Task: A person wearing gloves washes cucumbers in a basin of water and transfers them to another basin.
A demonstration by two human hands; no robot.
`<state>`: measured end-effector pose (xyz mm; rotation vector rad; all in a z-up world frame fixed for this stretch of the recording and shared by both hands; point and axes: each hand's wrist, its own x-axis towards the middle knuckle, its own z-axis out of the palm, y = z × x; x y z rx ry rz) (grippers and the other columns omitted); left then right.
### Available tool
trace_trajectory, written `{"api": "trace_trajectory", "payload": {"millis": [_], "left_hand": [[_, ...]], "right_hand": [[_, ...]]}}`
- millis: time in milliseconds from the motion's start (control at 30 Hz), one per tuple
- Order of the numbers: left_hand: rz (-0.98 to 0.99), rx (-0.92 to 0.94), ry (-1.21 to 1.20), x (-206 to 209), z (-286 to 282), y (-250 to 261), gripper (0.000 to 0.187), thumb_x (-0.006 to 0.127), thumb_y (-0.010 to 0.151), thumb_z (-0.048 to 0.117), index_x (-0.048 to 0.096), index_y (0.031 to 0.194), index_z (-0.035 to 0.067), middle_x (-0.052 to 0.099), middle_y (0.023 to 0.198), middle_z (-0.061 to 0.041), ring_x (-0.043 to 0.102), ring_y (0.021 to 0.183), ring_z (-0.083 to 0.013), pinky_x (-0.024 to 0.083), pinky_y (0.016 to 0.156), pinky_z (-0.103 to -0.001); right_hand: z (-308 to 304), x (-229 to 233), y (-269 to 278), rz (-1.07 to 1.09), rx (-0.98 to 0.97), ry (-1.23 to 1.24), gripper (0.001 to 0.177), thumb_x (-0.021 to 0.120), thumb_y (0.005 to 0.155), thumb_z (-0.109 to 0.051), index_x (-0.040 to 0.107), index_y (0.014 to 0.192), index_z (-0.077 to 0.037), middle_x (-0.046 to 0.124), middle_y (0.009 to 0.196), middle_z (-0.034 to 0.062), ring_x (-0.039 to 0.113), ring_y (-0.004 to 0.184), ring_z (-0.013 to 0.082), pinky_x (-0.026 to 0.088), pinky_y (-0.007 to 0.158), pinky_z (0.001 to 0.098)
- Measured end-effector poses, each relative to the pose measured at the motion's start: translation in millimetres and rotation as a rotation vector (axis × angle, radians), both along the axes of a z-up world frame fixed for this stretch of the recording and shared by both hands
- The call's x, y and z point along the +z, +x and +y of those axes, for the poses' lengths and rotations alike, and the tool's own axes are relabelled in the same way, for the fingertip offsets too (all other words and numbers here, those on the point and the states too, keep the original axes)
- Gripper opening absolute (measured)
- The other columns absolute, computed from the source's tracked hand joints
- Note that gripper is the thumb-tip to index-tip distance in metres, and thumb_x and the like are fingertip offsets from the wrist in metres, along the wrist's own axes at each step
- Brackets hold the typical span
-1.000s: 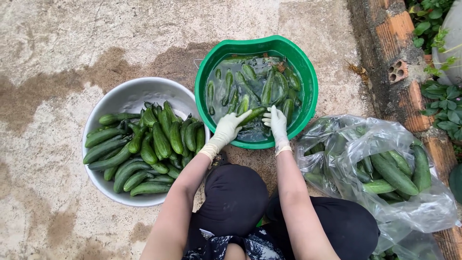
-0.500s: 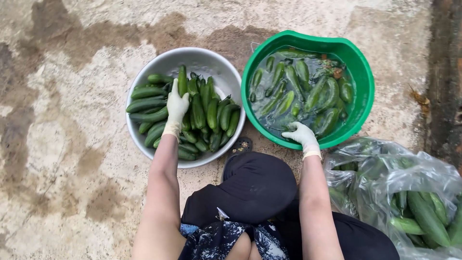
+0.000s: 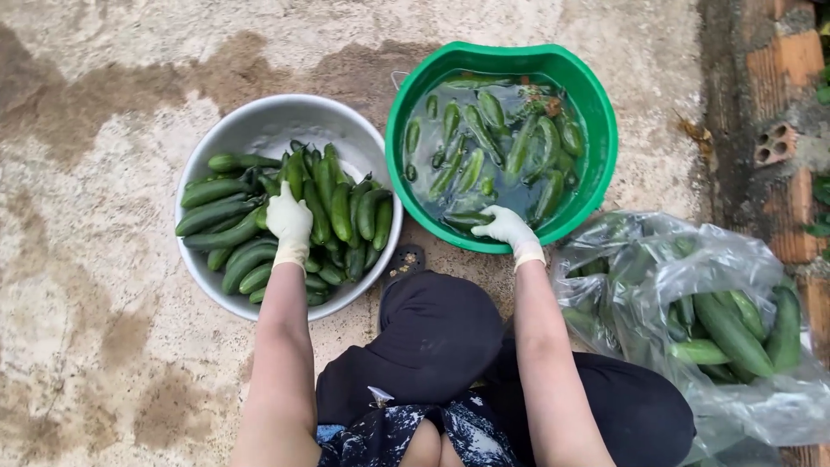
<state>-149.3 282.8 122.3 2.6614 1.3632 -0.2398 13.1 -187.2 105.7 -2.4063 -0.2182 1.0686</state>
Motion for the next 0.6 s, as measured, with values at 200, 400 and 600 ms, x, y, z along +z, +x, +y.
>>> {"api": "trace_trajectory", "payload": {"millis": [200,400,600], "left_hand": [[0.065,-0.13,0.203,15,-7,9,0.066,0.073,0.09,0.041,0.056,0.148,0.015,0.066,0.115,-0.016,0.069,0.103,-0.0351,0.06,0.081,-0.047],[-0.482,-0.604,0.009,89,-109,70,0.048,0.073,0.086,0.018,0.066,0.133,0.013,0.072,0.105,-0.017,0.072,0.096,-0.0406,0.06,0.081,-0.052],[-0.286,-1.073,-0.349,69,-227,123,0.079,0.088,0.074,0.037,0.054,0.146,0.036,0.065,0.134,-0.005,0.062,0.126,-0.0328,0.05,0.107,-0.045]], "right_hand": [[8,63,-14,0.162,-0.289,0.3,0.071,0.088,0.079,-0.047,0.066,0.131,-0.003,0.066,0.134,0.0248,0.072,0.109,0.0309,0.062,0.082,0.0312],[12,55,-12,0.222,-0.46,0.391,0.072,0.075,0.088,-0.063,0.067,0.127,-0.002,0.078,0.095,0.0189,0.076,0.068,0.0189,0.064,0.062,0.0255],[7,71,-12,0.231,-0.621,0.506,0.068,0.072,0.09,-0.066,0.072,0.116,-0.003,0.076,0.084,0.0222,0.069,0.053,0.0172,0.063,0.05,0.0291]]}}
